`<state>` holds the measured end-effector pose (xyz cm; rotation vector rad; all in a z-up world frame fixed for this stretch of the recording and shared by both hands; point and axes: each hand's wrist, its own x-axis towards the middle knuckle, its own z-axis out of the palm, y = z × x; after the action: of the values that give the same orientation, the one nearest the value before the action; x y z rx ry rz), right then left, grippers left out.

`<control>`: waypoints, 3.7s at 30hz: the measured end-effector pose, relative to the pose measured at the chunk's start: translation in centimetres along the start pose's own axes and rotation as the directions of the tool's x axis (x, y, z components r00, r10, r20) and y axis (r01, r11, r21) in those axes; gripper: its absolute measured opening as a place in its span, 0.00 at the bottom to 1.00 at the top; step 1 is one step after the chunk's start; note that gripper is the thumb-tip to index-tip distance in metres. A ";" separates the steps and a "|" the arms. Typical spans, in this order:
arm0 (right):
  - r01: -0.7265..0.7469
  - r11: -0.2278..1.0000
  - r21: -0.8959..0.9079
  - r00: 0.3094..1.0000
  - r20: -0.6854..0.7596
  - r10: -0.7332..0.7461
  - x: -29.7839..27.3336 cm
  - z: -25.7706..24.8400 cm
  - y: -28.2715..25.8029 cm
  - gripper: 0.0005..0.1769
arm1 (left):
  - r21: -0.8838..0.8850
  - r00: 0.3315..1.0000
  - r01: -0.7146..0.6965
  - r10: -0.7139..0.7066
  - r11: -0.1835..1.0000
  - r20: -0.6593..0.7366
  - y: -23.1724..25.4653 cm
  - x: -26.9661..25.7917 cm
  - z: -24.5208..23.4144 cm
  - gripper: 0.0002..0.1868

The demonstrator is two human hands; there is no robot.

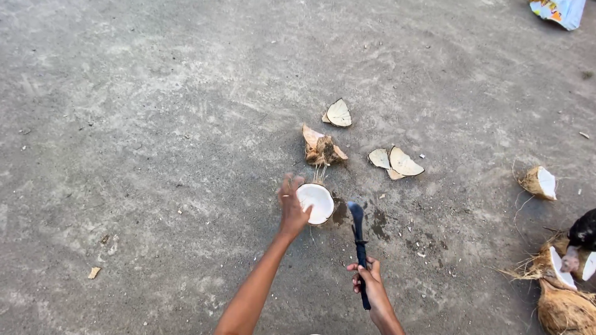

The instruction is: Using a knife to separate coconut meat from the shells and hulls.

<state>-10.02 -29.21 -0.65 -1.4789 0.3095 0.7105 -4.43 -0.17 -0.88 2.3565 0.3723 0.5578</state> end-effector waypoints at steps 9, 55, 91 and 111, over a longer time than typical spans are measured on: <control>-0.191 0.982 0.003 0.977 0.093 0.189 0.9 1.0 0.4 0.26 | -0.482 0.755 0.655 -0.534 0.582 0.380 -3.9 0.6 6.8 0.36; -0.595 0.790 0.146 0.803 0.153 0.576 7.9 1.8 2.1 0.16 | 0.179 0.935 0.150 -0.198 0.972 0.293 -0.9 2.7 6.3 0.34; -0.576 0.803 -0.156 0.746 0.301 0.594 10.0 -6.5 0.7 0.21 | -0.328 0.726 0.541 -0.234 0.774 0.646 -17.1 1.0 9.5 0.24; -0.718 0.612 0.331 0.604 0.734 0.311 5.7 -2.5 6.5 0.22 | -0.755 0.563 0.432 -0.506 -0.493 0.653 -12.3 0.1 7.8 0.14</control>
<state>-9.00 -30.62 -9.47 -0.4301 0.4421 1.4133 -1.97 4.51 -14.47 0.2797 0.7114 0.1567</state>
